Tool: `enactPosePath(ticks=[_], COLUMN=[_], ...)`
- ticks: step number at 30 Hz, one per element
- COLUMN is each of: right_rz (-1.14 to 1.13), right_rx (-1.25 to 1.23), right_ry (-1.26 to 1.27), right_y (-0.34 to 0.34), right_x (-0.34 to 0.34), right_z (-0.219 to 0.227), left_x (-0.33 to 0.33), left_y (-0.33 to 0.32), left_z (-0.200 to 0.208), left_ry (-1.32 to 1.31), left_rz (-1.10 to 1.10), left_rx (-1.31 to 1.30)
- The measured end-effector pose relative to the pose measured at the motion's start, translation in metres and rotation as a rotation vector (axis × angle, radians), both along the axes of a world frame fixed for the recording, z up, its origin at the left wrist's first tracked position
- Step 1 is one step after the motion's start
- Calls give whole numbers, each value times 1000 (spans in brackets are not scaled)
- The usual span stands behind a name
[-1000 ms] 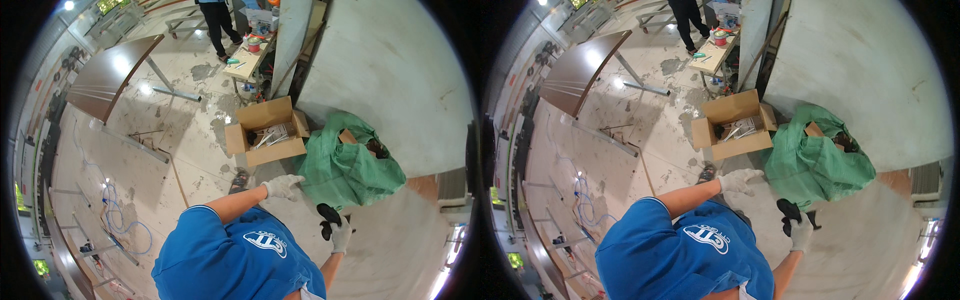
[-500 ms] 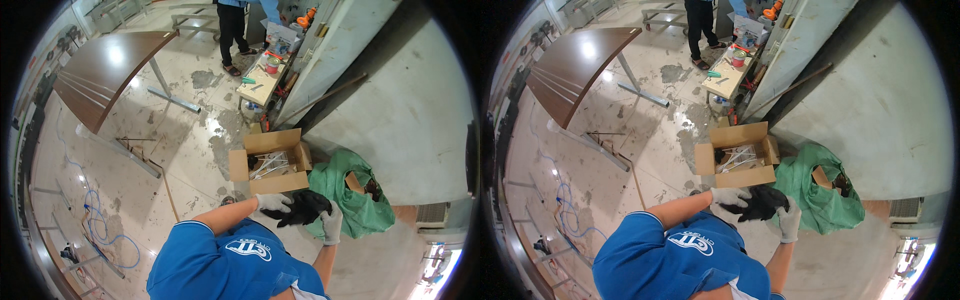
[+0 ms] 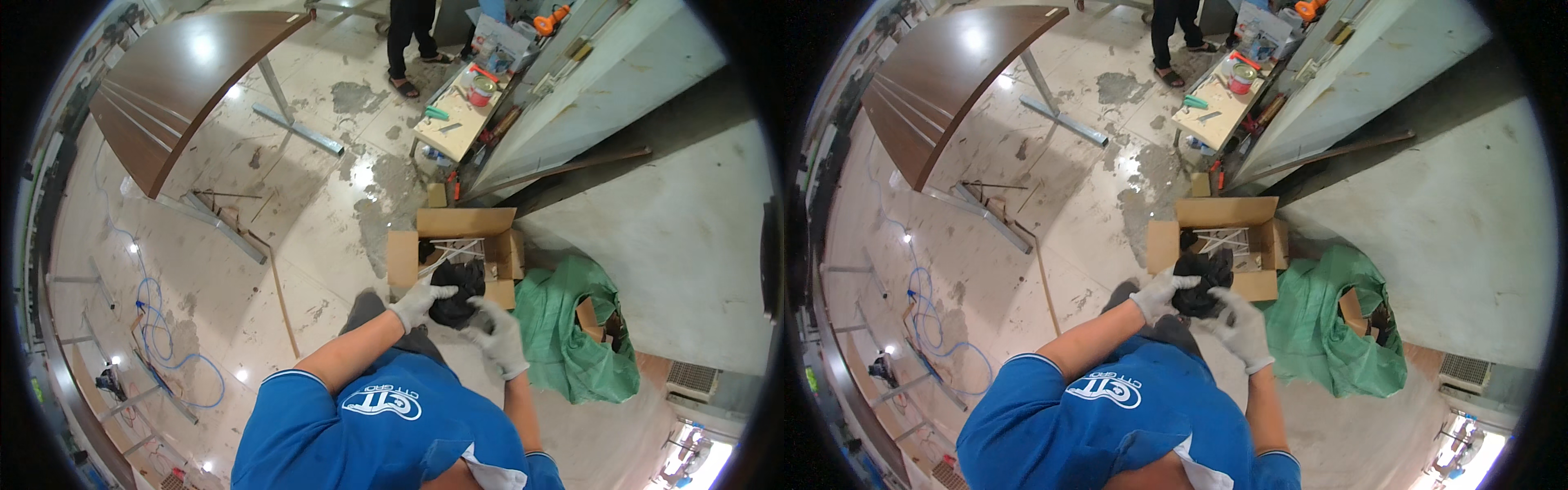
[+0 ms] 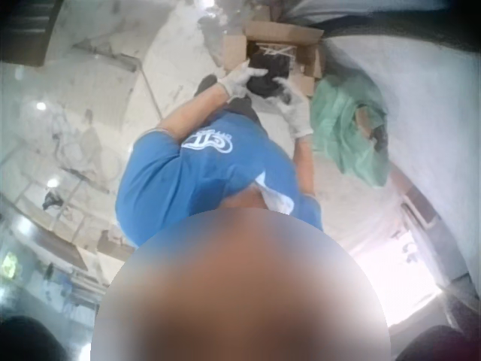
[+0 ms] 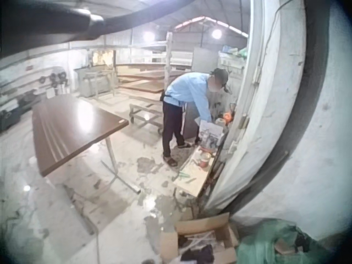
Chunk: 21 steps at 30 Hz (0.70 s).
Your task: The person applies and smooths thin strips of edge banding onto the edges of a wooden tabletop. They use a small tool to press the banding into place and a cloth to wipe the surface. The person also retrieves a cloth from a bag and handles a water bottle during the process.
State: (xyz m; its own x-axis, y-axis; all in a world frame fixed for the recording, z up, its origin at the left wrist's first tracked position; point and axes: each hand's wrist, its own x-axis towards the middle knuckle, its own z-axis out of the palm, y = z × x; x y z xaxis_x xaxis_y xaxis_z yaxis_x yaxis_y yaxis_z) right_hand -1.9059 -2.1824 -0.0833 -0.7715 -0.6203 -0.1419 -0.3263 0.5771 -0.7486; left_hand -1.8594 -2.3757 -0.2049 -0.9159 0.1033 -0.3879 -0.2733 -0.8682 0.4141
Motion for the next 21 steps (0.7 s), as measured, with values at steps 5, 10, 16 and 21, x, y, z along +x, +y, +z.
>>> enactPosePath(ticks=[5, 10, 16, 21], right_rz=[-382, -185, -428, -327], right_rx=[-341, -549, -154, -463], right_ry=[-98, -550, -473, -873], right_y=[-38, -155, -310, -389], right_x=[-38, -50, -57, -85], right_z=[-26, -47, -42, -31], left_x=[-18, -49, -51, -44], left_y=[-53, -145, -285, -367], left_z=[-3, 1, 2, -8], left_ry=[27, 130, 19, -9], left_rz=[-3, -194, -163, -107], left_rx=[-153, -273, -333, -293])
